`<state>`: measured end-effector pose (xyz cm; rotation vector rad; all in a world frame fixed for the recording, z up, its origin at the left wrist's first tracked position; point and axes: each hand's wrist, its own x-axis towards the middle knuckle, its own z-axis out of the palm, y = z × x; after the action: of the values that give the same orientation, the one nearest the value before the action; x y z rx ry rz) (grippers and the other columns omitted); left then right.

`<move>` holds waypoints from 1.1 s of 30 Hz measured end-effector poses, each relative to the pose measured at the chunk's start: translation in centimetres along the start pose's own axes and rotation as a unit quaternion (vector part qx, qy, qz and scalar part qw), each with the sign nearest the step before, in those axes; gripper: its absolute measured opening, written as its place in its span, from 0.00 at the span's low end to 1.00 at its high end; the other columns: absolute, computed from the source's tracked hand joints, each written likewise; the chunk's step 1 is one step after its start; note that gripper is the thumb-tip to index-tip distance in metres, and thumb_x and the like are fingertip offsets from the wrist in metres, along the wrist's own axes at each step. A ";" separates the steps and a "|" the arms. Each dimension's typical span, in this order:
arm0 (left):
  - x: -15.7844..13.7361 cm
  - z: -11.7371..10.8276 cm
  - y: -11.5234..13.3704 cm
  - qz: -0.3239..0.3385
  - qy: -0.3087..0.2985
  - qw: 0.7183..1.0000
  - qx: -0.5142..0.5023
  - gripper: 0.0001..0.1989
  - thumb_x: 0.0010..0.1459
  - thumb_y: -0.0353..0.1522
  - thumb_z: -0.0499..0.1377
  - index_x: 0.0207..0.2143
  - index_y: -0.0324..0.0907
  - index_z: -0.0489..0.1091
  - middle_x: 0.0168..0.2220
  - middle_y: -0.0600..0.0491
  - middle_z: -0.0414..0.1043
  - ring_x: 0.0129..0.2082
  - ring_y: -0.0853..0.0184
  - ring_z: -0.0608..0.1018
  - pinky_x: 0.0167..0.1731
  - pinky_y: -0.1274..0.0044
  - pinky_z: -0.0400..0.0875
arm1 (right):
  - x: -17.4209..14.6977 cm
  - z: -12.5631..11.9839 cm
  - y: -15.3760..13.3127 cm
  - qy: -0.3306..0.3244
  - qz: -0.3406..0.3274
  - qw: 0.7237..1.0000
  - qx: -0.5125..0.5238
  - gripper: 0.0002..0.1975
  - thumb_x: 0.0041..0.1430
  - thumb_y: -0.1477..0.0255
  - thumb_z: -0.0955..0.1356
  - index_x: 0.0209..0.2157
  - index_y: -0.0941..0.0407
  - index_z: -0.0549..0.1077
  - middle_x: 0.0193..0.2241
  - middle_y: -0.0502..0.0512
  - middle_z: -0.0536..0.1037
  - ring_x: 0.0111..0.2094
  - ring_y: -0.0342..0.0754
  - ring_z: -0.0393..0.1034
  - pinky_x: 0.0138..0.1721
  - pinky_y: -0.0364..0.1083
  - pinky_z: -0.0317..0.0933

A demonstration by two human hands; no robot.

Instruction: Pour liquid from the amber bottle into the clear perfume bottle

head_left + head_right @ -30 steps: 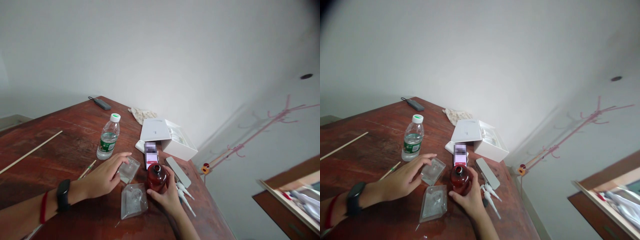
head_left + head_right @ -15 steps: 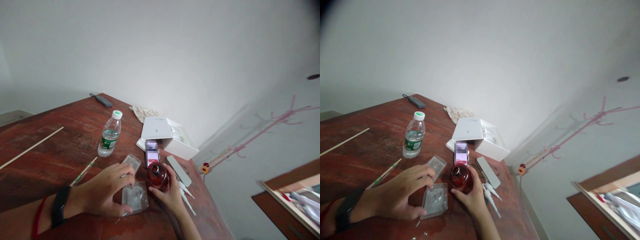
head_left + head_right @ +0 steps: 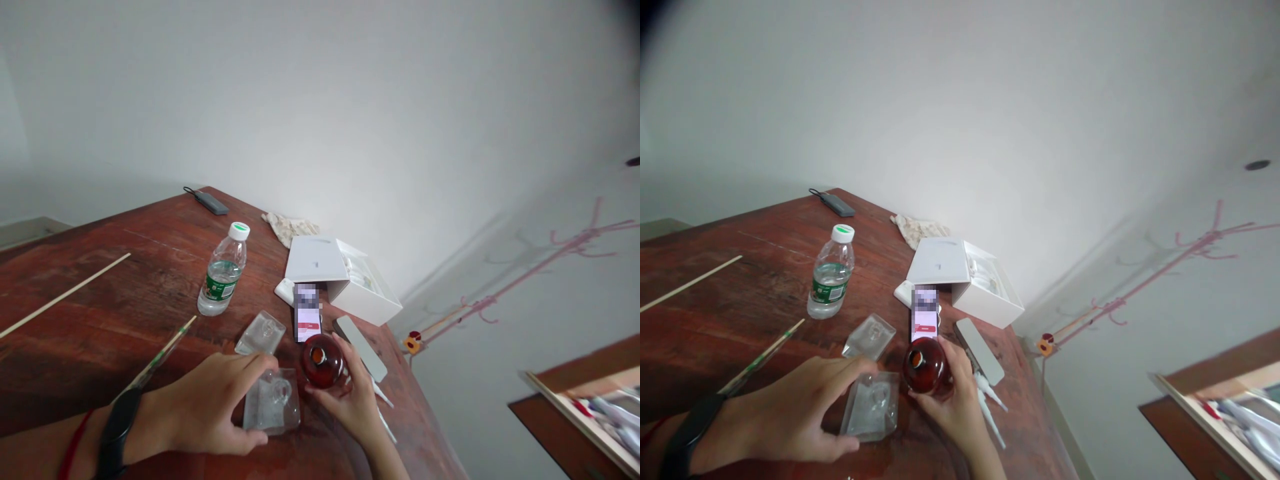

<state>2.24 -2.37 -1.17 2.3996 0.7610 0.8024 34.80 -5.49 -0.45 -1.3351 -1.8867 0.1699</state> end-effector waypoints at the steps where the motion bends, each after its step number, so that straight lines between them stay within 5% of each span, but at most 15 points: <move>1: 0.0 0.1 -0.1 0.005 0.002 1.000 0.000 0.38 0.53 0.40 0.73 0.64 0.50 0.63 0.53 0.49 0.83 0.47 0.50 0.87 0.48 0.67 0.80 | -0.1 -0.3 -0.1 -0.004 -0.004 1.000 -0.012 0.47 0.53 0.62 0.84 0.71 0.44 0.67 0.67 0.64 0.76 0.67 0.73 0.72 0.62 0.70 0.73; 14: 0.2 -0.8 0.4 0.039 0.034 0.998 -0.038 0.32 0.51 0.33 0.73 0.56 0.47 0.66 0.52 0.48 0.80 0.50 0.50 0.83 0.51 0.66 0.76 | -0.2 -5.7 -4.6 -0.176 -0.088 0.973 -0.119 0.48 0.58 0.64 0.81 0.76 0.42 0.64 0.63 0.63 0.81 0.61 0.71 0.79 0.57 0.65 0.79; 33: 0.2 -0.1 0.1 0.092 0.060 0.992 -0.064 0.35 0.51 0.31 0.75 0.57 0.48 0.62 0.53 0.49 0.77 0.51 0.51 0.81 0.53 0.64 0.74 | 1.5 -7.9 -6.8 -0.295 -0.058 0.938 -0.173 0.44 0.58 0.66 0.79 0.74 0.50 0.67 0.62 0.66 0.82 0.60 0.67 0.80 0.60 0.62 0.76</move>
<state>2.32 -2.31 -1.03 2.3449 0.5209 1.0450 34.90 -9.73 9.23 -1.5094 -2.5909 0.1986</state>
